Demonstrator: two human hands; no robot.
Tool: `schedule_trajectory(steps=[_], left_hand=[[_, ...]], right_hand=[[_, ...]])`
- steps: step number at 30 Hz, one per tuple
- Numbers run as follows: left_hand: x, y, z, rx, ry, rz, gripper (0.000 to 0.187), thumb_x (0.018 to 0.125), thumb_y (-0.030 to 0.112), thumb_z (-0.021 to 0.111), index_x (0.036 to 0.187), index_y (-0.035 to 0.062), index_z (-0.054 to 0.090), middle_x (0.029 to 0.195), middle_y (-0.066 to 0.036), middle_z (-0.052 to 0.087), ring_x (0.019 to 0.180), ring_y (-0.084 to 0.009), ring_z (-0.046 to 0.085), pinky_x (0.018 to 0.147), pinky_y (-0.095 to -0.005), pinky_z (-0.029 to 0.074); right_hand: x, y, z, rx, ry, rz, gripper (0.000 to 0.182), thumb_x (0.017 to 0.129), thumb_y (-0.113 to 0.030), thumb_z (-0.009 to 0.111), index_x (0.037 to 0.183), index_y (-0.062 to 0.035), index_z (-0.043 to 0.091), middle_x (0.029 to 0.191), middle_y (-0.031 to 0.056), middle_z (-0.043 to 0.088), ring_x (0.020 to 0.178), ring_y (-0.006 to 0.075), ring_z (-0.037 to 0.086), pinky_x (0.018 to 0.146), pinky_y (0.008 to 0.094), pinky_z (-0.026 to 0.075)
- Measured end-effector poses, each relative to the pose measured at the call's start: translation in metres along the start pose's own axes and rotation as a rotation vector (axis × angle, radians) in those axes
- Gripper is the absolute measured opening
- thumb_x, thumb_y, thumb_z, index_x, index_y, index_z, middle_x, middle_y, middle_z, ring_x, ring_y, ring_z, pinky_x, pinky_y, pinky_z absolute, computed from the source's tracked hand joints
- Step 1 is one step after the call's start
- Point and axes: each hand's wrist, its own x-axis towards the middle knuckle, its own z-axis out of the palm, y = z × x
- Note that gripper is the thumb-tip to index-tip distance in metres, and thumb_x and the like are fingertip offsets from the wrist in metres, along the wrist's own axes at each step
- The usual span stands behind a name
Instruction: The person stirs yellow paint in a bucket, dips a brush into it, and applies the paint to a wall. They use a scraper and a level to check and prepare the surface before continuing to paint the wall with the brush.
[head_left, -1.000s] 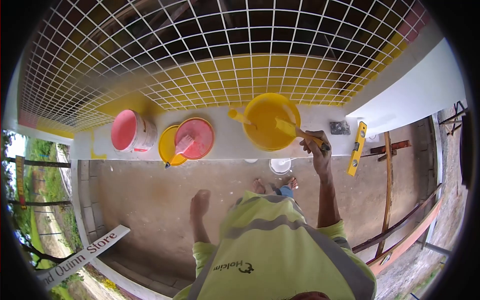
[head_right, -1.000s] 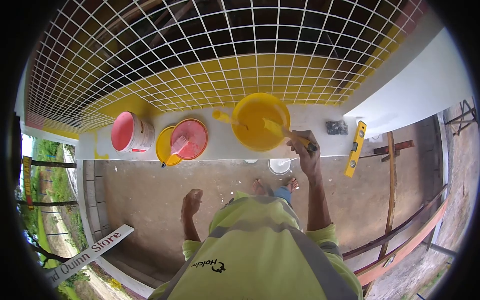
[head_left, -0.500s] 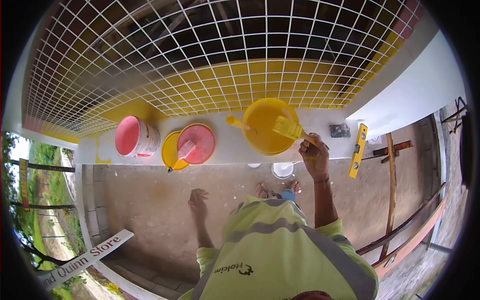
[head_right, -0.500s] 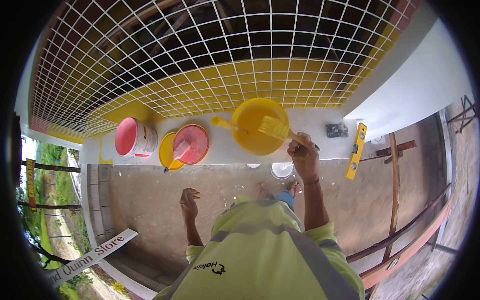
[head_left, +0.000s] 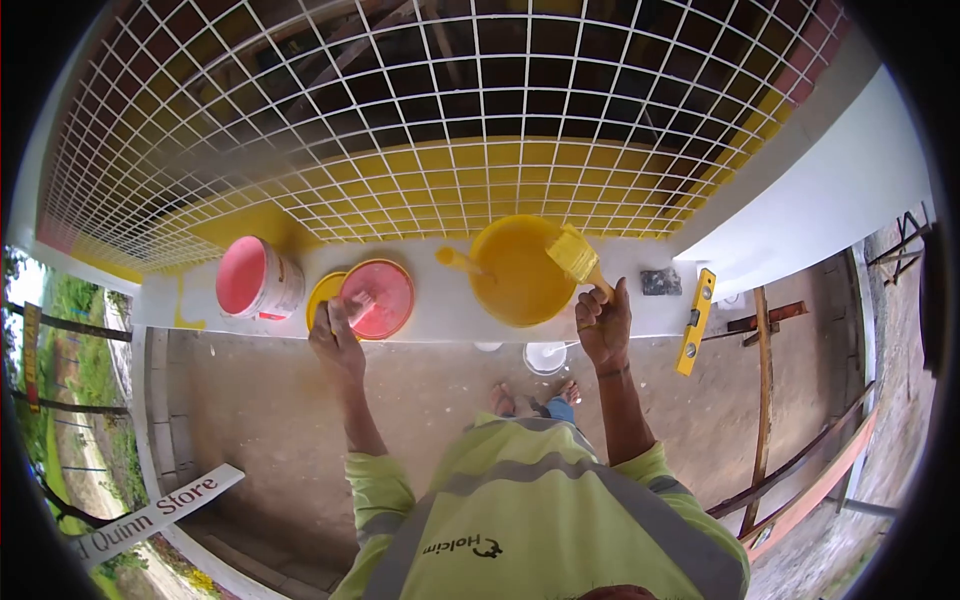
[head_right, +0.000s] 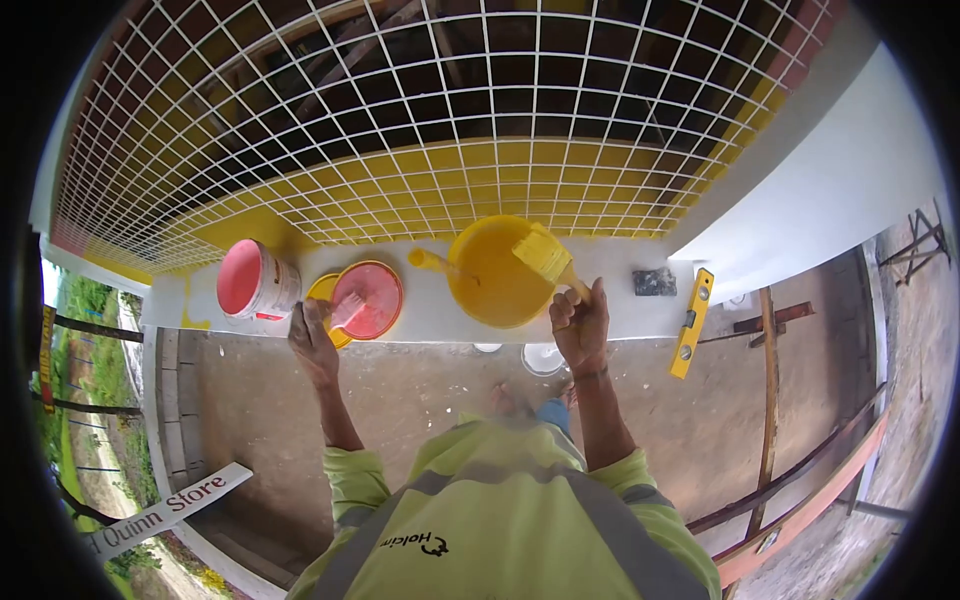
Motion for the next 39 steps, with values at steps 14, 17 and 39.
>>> schedule_trajectory(steps=[14,17,39], left_hand=[[0.224,0.198,0.087,0.052,0.196,1.324,0.014,0.088,0.014,0.065,0.102,0.0139,0.068,0.108,-0.003,0.068,0.104,-0.025,0.062,0.089,-0.0409,0.044],[0.279,0.232,0.095,0.18,0.362,1.394,0.021,0.098,0.021,0.058,0.114,0.0119,0.067,0.121,-0.004,0.067,0.114,-0.0252,0.06,0.097,-0.0397,0.042],[0.355,0.138,0.18,0.293,0.363,1.346,0.041,0.102,0.029,0.051,0.132,0.0007,0.057,0.124,-0.019,0.064,0.114,-0.0359,0.062,0.1,-0.0408,0.045]], right_hand=[[-0.06,-0.105,0.13,-0.312,-0.048,-0.622,0.048,0.1,-0.056,0.043,0.105,-0.0105,0.06,0.078,0.0,0.049,0.072,0.0143,0.043,0.065,0.0287,0.038],[-0.077,-0.119,0.161,-0.566,-0.06,-0.808,0.046,0.1,-0.056,0.044,0.11,-0.0138,0.06,0.088,0.0015,0.055,0.08,0.0142,0.05,0.072,0.0292,0.043],[-0.036,-0.238,0.234,-2.253,0.348,-1.049,0.014,0.094,-0.007,0.062,0.104,0.0003,0.068,0.094,0.0064,0.068,0.081,0.0107,0.062,0.073,0.0265,0.051]])
